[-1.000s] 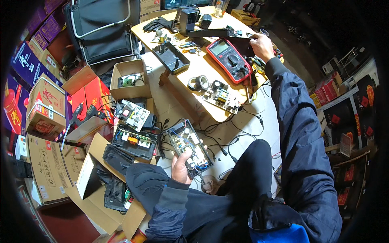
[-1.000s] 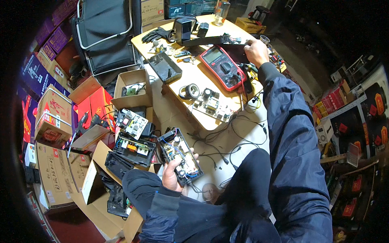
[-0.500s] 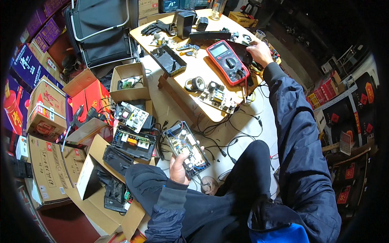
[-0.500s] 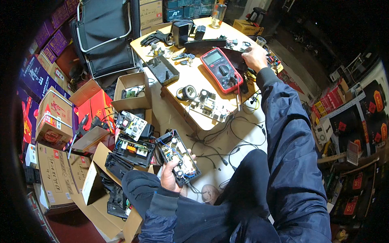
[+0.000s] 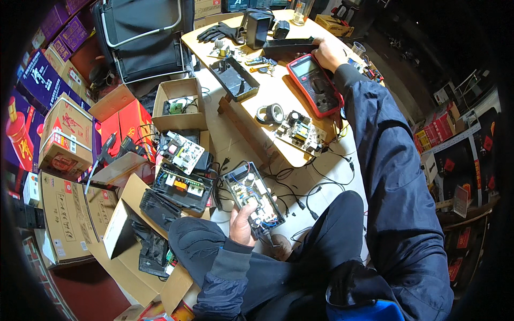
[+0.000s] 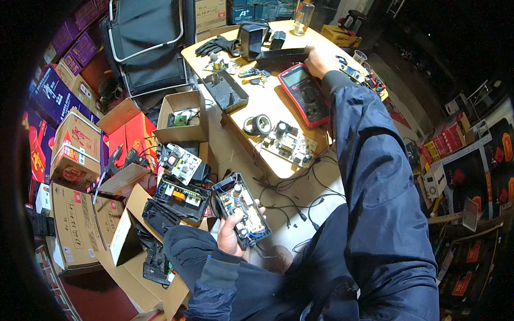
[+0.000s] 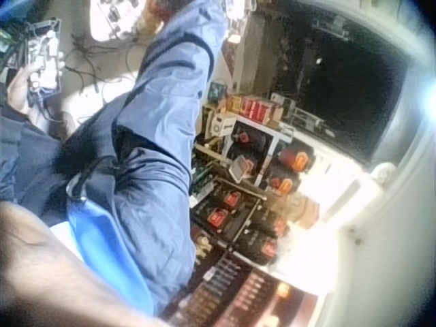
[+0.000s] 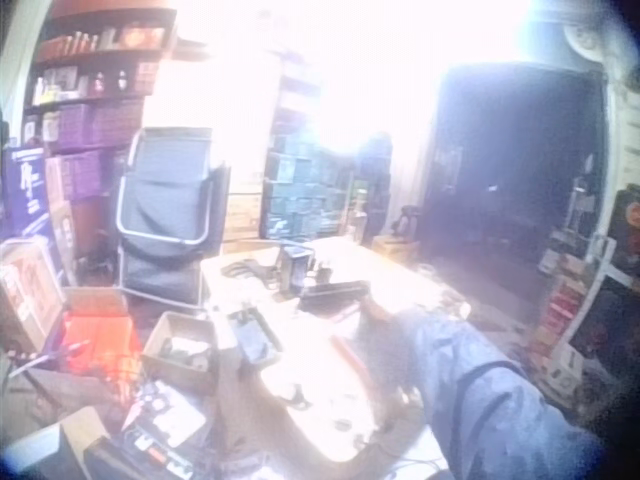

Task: The person sits on the floor and inspects the internal components of a disassembled electronic device. They then use a multimeter to test the circuit board and finally reassemble the device by fitting the casing back together.

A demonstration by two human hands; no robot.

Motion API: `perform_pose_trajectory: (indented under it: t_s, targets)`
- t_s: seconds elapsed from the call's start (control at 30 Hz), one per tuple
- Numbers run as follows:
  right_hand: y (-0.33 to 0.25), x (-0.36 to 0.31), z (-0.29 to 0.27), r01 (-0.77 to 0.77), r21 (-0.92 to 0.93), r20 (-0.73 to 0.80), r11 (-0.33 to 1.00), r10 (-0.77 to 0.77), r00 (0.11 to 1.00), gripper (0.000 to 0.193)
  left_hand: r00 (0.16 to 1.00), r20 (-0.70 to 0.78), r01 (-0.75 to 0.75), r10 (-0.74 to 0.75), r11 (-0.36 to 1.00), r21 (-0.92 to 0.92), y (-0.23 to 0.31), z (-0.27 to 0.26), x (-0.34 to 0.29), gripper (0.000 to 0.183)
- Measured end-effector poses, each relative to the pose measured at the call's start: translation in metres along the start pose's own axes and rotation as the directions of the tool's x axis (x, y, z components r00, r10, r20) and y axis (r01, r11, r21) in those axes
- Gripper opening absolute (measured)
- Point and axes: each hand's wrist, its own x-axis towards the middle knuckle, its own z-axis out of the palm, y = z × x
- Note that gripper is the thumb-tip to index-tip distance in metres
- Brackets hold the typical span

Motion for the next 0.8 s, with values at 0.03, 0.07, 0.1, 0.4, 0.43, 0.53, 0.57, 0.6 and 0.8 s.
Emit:
perform_pose_trajectory:
  t_s: [0.03, 0.07, 0.1, 0.4, 0.43, 0.53, 0.57, 0.6, 0.8]
  targets:
    - [0.002, -0.003, 0.0, 0.042, 0.04, -0.102, 0.998, -0.037, 0.994, 0.029, 1.0, 0.0, -0.002, 0.002, 1.0, -0.004, 0.0, 0.0, 0.0, 0.063]
    - [0.005, -0.009, 0.0, 0.075, 0.078, -0.201, 0.994, -0.058, 0.978, 0.027, 1.0, -0.001, -0.003, 0.003, 1.0, -0.008, 0.0, 0.0, 0.0, 0.063]
    - [0.008, -0.015, 0.001, 0.112, 0.117, -0.298, 0.987, -0.072, 0.952, 0.025, 1.0, -0.001, -0.002, 0.002, 1.0, -0.01, 0.001, -0.001, 0.0, 0.063]
    - [0.025, -0.05, -0.013, 0.132, 0.256, -0.455, 0.958, -0.001, 0.891, 0.02, 1.0, 0.006, 0.002, -0.002, 1.0, 0.006, 0.001, 0.004, 0.0, 0.06]
    - [0.025, -0.053, -0.016, 0.152, 0.269, -0.476, 0.951, -0.006, 0.88, 0.02, 1.0, 0.006, 0.0, 0.0, 1.0, 0.005, 0.001, 0.004, 0.0, 0.06]
    - [0.028, -0.064, -0.027, 0.219, 0.284, -0.521, 0.934, -0.041, 0.852, 0.027, 1.0, 0.024, -0.02, 0.019, 1.0, 0.017, 0.0, 0.005, -0.001, 0.06]
    - [0.029, -0.067, -0.032, 0.166, 0.354, -0.461, 0.92, 0.017, 0.887, 0.03, 1.0, 0.012, -0.008, 0.008, 1.0, 0.012, 0.0, 0.005, -0.001, 0.06]
    - [0.03, -0.07, -0.037, 0.093, 0.426, -0.381, 0.9, 0.085, 0.921, 0.033, 1.0, 0.015, -0.011, 0.011, 1.0, 0.011, -0.001, 0.005, -0.002, 0.061]
    - [0.027, -0.09, -0.079, -0.149, 0.972, 0.115, 0.18, 0.186, 0.976, 0.044, 1.0, 0.026, 0.004, -0.004, 1.0, -0.012, -0.003, 0.006, -0.005, 0.063]
